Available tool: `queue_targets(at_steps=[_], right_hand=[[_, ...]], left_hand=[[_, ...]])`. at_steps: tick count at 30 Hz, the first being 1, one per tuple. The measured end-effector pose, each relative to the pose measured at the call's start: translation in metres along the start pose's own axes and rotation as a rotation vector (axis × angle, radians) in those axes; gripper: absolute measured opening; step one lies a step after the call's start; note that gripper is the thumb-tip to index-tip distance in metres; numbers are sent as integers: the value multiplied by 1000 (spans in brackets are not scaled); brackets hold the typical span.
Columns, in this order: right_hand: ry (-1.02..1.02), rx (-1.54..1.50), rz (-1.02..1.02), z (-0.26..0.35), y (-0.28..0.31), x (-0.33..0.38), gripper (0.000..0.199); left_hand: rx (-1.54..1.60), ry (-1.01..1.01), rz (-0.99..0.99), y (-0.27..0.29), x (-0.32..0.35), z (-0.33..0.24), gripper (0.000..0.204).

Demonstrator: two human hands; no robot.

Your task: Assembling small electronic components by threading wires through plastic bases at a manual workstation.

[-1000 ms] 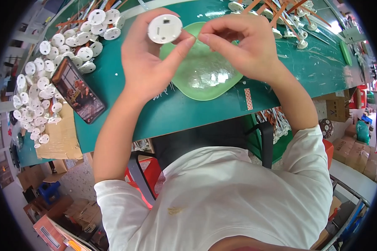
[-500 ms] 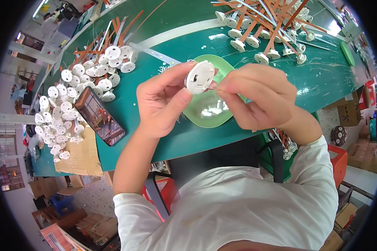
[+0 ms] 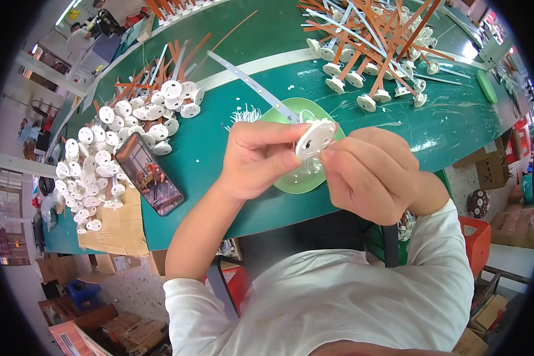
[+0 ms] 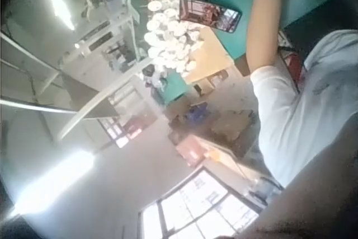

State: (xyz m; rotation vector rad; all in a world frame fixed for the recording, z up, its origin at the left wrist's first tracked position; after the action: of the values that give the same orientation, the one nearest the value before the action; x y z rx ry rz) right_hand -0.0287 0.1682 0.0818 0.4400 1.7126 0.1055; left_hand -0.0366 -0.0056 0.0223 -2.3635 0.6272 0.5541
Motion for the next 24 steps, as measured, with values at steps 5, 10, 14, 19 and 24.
queue_targets(at_steps=[5, 10, 14, 19, 24], right_hand=[[38, 45, -50, 1, -7, 1, 23], [54, -31, 14, -6, -9, 3, 24], [-126, -171, 63, -23, -20, 7, 23], [-206, -135, 20, -38, -26, 10, 16], [-372, -22, 86, -48, -32, 17, 14]], left_hand=[[-40, -62, 45, 3, 3, 2, 34], [-145, -38, -47, -1, -2, -7, 32], [-246, -70, -264, 2, -10, -25, 29], [-654, -211, -403, 19, -9, -66, 28], [-1703, -91, -366, 33, -25, -149, 28]])
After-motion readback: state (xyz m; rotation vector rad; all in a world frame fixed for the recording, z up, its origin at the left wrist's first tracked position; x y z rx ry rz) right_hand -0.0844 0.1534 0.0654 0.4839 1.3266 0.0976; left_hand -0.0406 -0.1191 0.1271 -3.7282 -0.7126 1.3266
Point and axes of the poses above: each hand's wrist, its own x-axis away from the middle knuckle, its own y-axis out of the back of the hand, z = x × y, the point moved 4 cm from there along -x, towards the middle knuckle, and after that the axes turned 1 degree about -y, right-handed, at the moved point
